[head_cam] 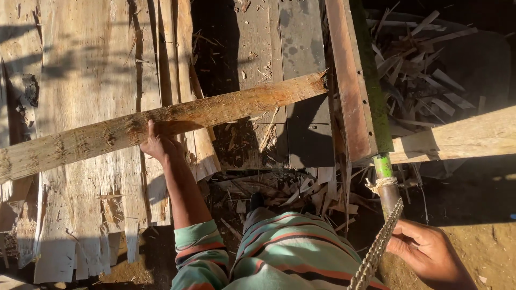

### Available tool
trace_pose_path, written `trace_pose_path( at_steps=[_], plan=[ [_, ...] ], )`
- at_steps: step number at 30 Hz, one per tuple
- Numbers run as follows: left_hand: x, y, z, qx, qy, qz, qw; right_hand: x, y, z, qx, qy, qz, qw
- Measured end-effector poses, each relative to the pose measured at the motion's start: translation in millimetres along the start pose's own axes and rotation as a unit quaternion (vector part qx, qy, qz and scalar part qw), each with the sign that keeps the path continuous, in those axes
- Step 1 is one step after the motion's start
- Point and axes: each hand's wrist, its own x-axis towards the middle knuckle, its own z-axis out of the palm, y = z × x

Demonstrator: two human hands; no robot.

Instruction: The person is trimming thin wooden planks using a stationary cutting blade in a workshop setting.

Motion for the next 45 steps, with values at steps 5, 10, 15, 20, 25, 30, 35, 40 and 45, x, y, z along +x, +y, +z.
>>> trace_pose_path(
  at_steps=[5,10,15,20,25,30,35,40,45],
  plan=[
    [105.0,-115.2,-96.3,0.131,-0.057,0.091,0.986,25.3,-50.5,2.9,0.061,0.137,0.029,0.988],
    [155.4,-171.2,-82.1,0.302,-0.112,0.195,0.926,55.2,-18.1,16.9,0.134,0.084,0.116,0.981],
    [143.6,-171.2,-53.6,0.296,-0.116,0.123,0.940,61.9,-19.5,25.3,0.036,0.085,0.147,0.985],
    [157.4,-172.1,-40.2,0.284,-0.202,0.186,0.918,42.1,-48.3,5.9,0.031,0.106,0.085,0.990],
    [85.1,-121.6,27.8,0.035,0.062,-0.125,0.990,39.2,-54.8,3.1,0.116,0.127,0.142,0.975],
    [106.7,-145.9,13.0,0.057,0.020,-0.116,0.991,119.0,57.0,87.7,0.084,0.155,0.151,0.973],
    [104.2,-141.9,8.5,0.107,0.007,-0.091,0.990,153.6,112.8,115.6,0.004,0.179,0.052,0.983],
    [87.1,-94.0,19.0,-0.049,-0.063,-0.096,0.992,121.4,71.0,86.6,0.018,0.181,0.078,0.980],
    [77.5,-21.9,43.9,-0.075,-0.199,-0.057,0.975,123.1,112.9,80.9,-0.031,0.151,0.098,0.983]
  ],
)
